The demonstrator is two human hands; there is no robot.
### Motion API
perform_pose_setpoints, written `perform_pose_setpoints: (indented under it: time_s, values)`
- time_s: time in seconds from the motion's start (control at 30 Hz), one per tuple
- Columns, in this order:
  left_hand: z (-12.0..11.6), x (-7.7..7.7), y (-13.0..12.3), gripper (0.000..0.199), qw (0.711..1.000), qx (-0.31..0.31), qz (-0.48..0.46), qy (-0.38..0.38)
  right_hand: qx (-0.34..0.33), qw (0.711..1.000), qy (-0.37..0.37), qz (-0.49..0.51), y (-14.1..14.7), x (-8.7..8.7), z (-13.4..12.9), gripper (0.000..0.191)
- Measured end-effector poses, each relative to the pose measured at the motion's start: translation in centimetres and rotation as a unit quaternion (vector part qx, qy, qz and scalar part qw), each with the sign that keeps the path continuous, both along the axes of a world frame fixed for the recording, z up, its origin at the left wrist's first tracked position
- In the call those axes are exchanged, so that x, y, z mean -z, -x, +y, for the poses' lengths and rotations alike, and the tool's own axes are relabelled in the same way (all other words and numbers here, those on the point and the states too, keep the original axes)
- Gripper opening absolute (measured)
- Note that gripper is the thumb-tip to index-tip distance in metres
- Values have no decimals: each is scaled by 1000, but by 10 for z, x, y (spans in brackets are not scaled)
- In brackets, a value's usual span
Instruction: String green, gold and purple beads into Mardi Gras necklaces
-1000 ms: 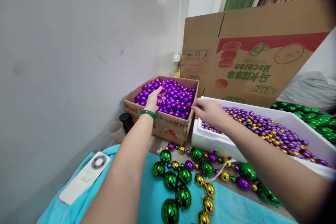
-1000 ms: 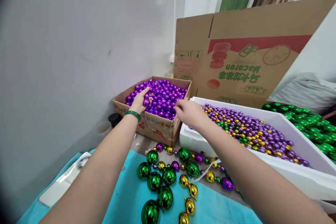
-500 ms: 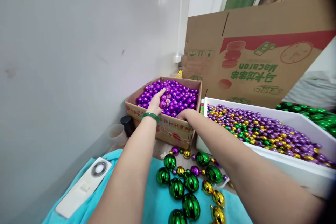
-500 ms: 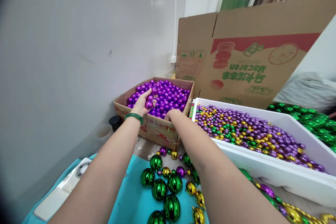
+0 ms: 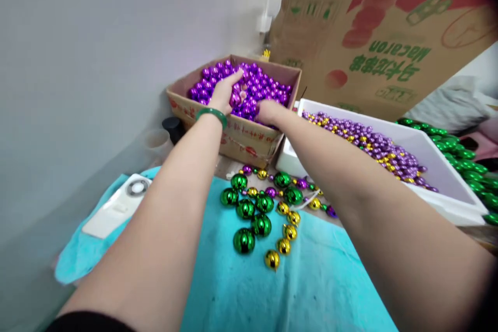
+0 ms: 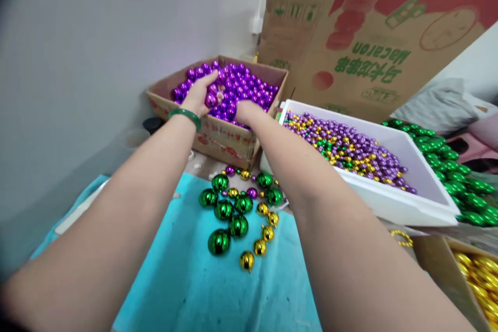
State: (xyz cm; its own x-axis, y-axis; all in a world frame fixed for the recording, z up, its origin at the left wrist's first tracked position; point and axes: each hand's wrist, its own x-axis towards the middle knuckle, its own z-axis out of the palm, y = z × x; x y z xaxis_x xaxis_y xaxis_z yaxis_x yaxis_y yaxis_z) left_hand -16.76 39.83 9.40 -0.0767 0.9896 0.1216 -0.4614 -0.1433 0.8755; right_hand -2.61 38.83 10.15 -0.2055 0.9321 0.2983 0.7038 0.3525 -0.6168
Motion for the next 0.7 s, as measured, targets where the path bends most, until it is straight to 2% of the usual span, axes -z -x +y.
perform_pose_setpoints:
  time_s: [0.03,0.1,0.17,0.23,0.33,0.4,0.47,0.53,0.6,0.7]
  values:
    - [1,1,0,27,1000,-9,17,-8,0,1000,-2,-12,-7,-6,-4,41]
    - [2,1,1,29,998,-31,50,-19,24,997,-78,-11,-28,-14,-26,55]
    - [0,-3,1,26,996,-50,65,-27,45,995,-91,3,-54,-10,-70,71]
    - [-7,-8,-5,22,995,-65,69,-36,65,997,-48,13,-79,13,-127,52]
    - [-39,-16,-24,17,992,-75,77,-60,87,993,80,9,-100,74,-198,43]
    - [-82,-14,-40,16,992,-60,89,-71,125,987,105,0,-103,113,-223,38]
    - [-140,-3,-56,21,992,-38,111,-46,139,985,104,3,-98,138,-232,38]
    - [-206,16,-68,28,988,-16,151,-8,141,985,94,15,-91,150,-235,38]
    - [-267,43,-76,32,980,-19,193,41,136,987,83,33,-86,155,-236,37]
    - [-333,88,-86,33,968,-51,196,149,125,987,69,70,-87,159,-237,37]
